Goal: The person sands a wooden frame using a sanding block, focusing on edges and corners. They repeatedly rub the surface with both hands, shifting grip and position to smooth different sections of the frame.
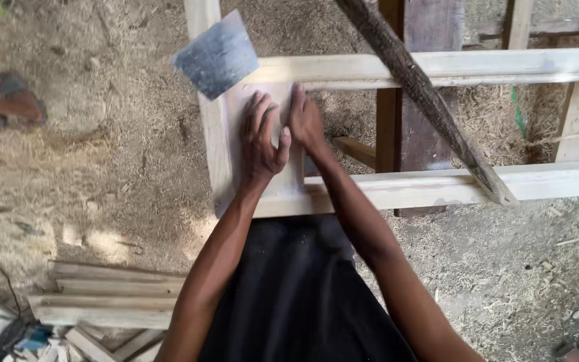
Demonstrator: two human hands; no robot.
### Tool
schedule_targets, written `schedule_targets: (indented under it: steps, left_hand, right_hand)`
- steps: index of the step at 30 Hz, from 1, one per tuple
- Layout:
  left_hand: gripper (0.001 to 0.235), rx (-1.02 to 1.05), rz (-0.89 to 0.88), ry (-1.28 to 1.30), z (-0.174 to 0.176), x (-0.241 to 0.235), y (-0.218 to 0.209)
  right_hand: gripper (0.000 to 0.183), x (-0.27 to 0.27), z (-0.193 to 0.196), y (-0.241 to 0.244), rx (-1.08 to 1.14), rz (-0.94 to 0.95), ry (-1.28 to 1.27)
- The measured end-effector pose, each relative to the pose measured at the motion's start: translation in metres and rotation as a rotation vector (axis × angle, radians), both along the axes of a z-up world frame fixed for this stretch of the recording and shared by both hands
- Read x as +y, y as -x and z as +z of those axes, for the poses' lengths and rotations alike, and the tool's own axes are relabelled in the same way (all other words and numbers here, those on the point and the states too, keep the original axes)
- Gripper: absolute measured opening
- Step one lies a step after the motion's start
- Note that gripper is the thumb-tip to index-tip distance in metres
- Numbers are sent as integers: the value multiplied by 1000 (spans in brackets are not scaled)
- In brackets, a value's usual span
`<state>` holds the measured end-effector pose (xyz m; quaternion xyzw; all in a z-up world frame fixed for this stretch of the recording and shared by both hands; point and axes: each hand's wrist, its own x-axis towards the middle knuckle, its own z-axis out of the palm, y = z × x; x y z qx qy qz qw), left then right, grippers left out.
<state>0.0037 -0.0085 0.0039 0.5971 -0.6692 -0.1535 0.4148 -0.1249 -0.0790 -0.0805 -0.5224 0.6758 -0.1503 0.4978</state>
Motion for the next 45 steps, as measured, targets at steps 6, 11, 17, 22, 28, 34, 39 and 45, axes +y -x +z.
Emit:
schedule_targets:
  steps: [6,11,17,22,28,34,39,45]
  left_hand:
    - [45,0,12,-1,-8,2,-2]
    - [59,-120,69,-74,-26,5,3]
    - [99,-337,101,-170,-38,15,12]
    - [112,-296,365,-397,-32,71,50]
    - [80,-188,554,-302,-7,131,91]
    - [38,-148,743,8,-20,137,110]
    - [46,-53,784,48,-26,143,115]
    - [52,-118,1042,24,-46,140,119]
  right_hand:
    - [64,74,15,28,-83,105,90]
    - [51,51,22,84,-8,-30,44]
    - [43,23,13,138,-46,195,296]
    - [40,19,12,134,-168,268,215]
    - [28,58,40,92,-295,480,109]
    - [32,7,36,78,-399,619,357]
    - [31,26,11,97,-645,846,435]
    - [43,-6,-8,97,-483,894,546]
